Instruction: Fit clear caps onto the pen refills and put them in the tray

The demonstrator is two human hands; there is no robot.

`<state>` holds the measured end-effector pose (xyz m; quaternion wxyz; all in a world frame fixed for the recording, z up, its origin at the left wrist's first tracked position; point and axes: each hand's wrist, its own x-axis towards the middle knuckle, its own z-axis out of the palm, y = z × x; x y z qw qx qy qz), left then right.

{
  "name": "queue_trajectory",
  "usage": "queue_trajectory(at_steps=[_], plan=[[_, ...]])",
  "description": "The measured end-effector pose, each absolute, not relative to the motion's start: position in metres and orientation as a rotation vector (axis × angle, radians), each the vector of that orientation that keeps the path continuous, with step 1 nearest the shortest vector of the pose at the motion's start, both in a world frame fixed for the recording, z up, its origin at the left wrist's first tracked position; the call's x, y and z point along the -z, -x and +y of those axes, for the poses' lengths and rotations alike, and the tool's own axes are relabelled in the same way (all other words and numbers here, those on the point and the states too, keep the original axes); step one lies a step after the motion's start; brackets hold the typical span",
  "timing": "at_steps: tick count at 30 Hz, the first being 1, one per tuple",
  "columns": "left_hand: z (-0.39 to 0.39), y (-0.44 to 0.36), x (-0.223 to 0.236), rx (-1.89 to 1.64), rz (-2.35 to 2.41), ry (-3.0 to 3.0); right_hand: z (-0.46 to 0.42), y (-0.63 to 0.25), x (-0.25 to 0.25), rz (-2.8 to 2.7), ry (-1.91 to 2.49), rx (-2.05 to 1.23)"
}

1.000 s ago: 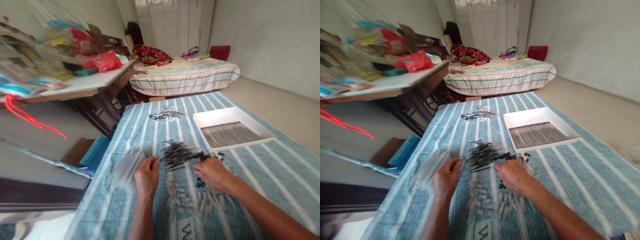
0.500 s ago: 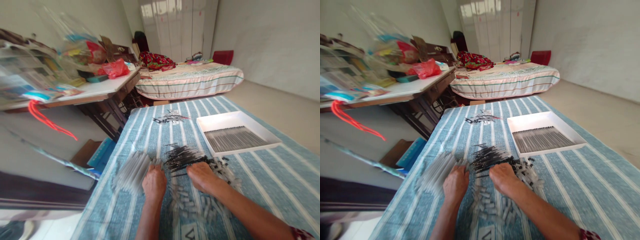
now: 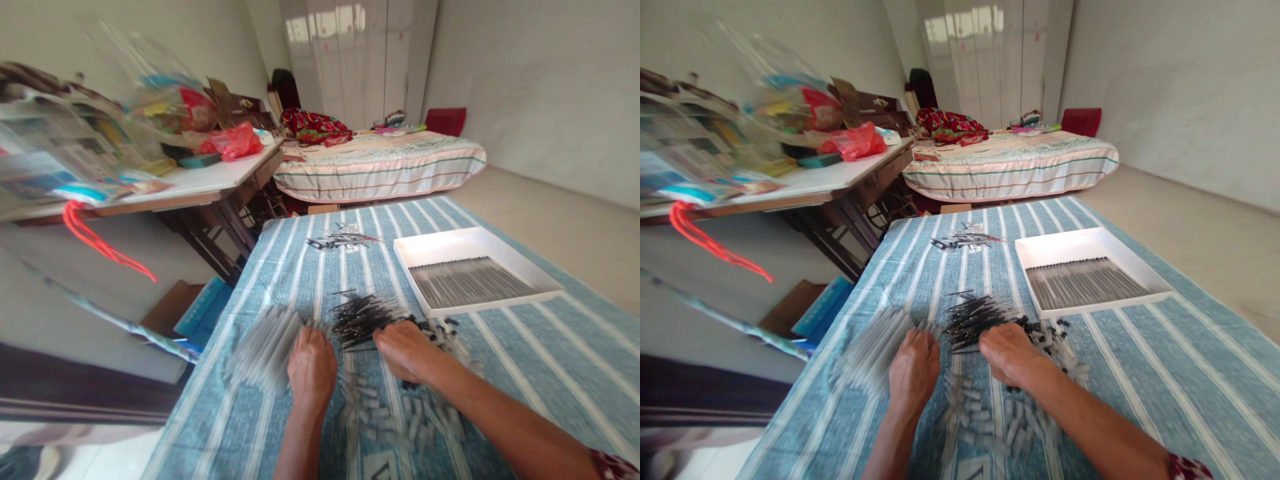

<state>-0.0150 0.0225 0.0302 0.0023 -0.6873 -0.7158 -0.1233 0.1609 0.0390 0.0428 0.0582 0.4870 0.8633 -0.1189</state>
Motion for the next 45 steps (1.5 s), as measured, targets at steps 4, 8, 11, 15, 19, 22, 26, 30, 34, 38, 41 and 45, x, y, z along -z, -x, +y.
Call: queue_trajectory(at_steps=[4,8,11,15,19,22,26,30,34,38,41,45], plan=[[0.024,0.013,-0.028,0.927,-2.108,2.42,0.041,-0.182,-0.066,2.584,-1.569,0.13],[0.023,0.008,-0.029,1.204,-1.956,2.615,0.044,-0.198,-0.085,2.56,-1.582,-0.091],[0.021,0.005,-0.03,1.27,-1.91,2.666,0.045,-0.203,-0.09,2.532,-1.577,-0.116],[0.021,0.004,-0.03,1.296,-1.892,2.703,0.045,-0.205,-0.09,2.512,-1.562,-0.111],[0.021,0.004,-0.03,1.328,-1.881,2.705,0.046,-0.208,-0.087,2.519,-1.556,-0.133],[0.021,0.003,-0.031,1.332,-1.855,2.724,0.047,-0.209,-0.084,2.533,-1.546,-0.177],[0.02,0.002,-0.033,1.32,-1.826,2.786,0.046,-0.208,-0.086,2.572,-1.499,-0.215],[0.019,0.001,-0.033,1.305,-1.824,2.816,0.046,-0.207,-0.092,2.599,-1.446,-0.276],[0.019,0.001,-0.034,1.328,-1.839,2.85,0.046,-0.208,-0.097,2.598,-1.392,-0.324],[0.018,0.001,-0.036,1.294,-1.917,2.92,0.045,-0.207,-0.1,2.603,-1.335,-0.33],[0.018,0.001,-0.036,1.31,-2.023,2.94,0.044,-0.207,-0.101,2.601,-1.325,-0.327],[0.016,0.001,-0.035,1.514,-2.284,3.133,0.045,-0.209,-0.101,2.604,-1.312,-0.277]])
